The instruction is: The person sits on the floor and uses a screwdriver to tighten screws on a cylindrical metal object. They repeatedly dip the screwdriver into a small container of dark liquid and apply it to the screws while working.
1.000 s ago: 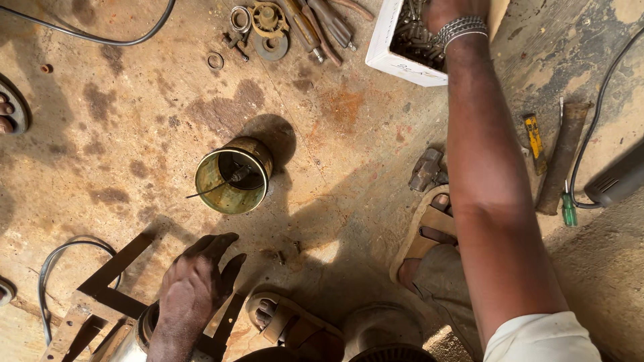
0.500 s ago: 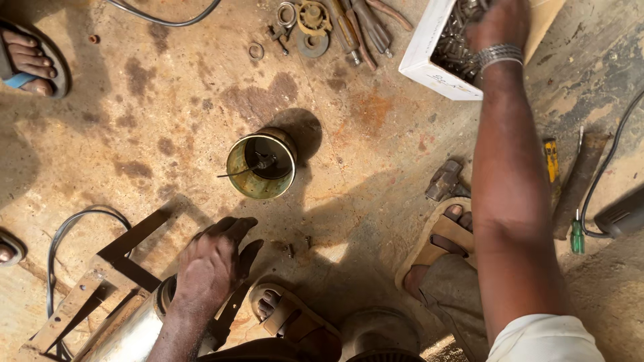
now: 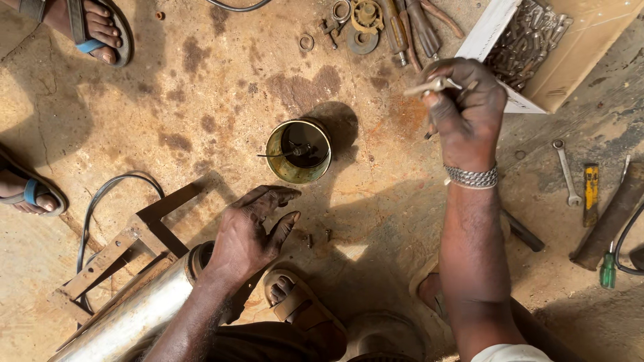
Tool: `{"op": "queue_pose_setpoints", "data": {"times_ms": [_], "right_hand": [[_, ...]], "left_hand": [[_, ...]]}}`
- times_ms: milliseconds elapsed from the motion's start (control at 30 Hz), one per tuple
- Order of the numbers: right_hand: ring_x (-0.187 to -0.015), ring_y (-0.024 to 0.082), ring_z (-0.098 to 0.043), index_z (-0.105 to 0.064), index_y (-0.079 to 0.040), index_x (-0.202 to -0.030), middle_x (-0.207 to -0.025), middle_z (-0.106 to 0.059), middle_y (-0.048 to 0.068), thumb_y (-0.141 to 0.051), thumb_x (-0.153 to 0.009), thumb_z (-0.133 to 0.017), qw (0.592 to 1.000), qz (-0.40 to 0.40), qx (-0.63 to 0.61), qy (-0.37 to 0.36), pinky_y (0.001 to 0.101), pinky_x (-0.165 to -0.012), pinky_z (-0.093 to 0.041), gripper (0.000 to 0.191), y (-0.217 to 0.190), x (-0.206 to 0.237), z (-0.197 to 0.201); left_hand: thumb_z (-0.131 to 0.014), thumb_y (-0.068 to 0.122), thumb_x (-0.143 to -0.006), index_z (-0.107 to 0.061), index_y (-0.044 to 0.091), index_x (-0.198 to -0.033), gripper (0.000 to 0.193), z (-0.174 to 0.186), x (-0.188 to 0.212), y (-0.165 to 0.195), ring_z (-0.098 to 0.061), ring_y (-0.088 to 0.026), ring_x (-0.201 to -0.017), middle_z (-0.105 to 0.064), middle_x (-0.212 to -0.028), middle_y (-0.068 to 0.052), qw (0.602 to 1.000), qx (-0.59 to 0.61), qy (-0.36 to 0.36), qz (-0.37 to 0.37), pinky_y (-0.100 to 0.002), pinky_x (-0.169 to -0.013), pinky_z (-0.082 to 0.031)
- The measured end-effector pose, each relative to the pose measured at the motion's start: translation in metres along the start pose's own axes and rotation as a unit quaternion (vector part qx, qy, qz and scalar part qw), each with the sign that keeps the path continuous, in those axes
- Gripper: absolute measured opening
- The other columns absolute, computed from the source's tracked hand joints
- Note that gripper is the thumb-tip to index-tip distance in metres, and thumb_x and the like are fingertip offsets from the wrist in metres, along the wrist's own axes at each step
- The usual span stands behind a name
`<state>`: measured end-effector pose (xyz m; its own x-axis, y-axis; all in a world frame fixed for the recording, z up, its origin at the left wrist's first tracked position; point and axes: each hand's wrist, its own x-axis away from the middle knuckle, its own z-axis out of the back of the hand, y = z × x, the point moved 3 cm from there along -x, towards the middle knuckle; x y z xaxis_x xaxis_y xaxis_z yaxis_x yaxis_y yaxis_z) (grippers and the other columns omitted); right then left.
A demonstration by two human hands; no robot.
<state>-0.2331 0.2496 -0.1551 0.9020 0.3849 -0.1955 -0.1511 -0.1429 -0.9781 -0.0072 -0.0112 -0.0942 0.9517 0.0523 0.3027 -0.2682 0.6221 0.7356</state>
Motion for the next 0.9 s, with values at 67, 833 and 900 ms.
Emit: {"op": "queue_pose_setpoints", "data": {"times_ms": [67, 833, 900], "right_hand": [[-0.085, 0.01, -0.068, -0.068, -0.006, -0.118, -0.109, -0.072, 0.009, -0.014, -0.107, -0.079, 0.998, 0.046, -0.013, -0.044, 0.0242, -0.073, -0.06, 0.018, -0.008, 0.006, -0.021], [-0.082, 0.023, -0.07, -0.065, 0.005, -0.112, -0.101, -0.068, 0.015, -0.011, -0.085, -0.082, 0.957, -0.041, 0.214, -0.192, 0.035, -0.07, -0.056, 0.036, -0.037, 0.079, -0.146], [-0.087, 0.027, -0.068, -0.062, 0.008, -0.11, -0.103, -0.065, 0.016, -0.008, -0.087, -0.08, 0.943, -0.044, 0.265, -0.198, 0.0381, -0.075, -0.056, 0.034, -0.043, 0.075, -0.145]], "left_hand": [[-0.079, 0.015, -0.085, -0.072, 0.008, -0.119, 0.035, 0.002, -0.001, 0.003, -0.075, -0.027, -0.103, -0.076, -0.115, -0.011, 1.0, 0.016, 0.016, -0.009, -0.039, -0.091, -0.061], [-0.073, 0.006, -0.088, -0.071, 0.001, -0.122, 0.034, 0.001, -0.002, -0.015, -0.077, -0.013, -0.097, -0.077, -0.112, -0.009, 0.967, 0.236, 0.022, 0.092, -0.029, -0.078, -0.068], [-0.076, 0.005, -0.089, -0.073, 0.001, -0.118, 0.03, 0.007, -0.001, -0.022, -0.076, -0.013, -0.094, -0.079, -0.106, -0.01, 0.967, 0.231, 0.027, 0.107, -0.029, -0.079, -0.065]]}}
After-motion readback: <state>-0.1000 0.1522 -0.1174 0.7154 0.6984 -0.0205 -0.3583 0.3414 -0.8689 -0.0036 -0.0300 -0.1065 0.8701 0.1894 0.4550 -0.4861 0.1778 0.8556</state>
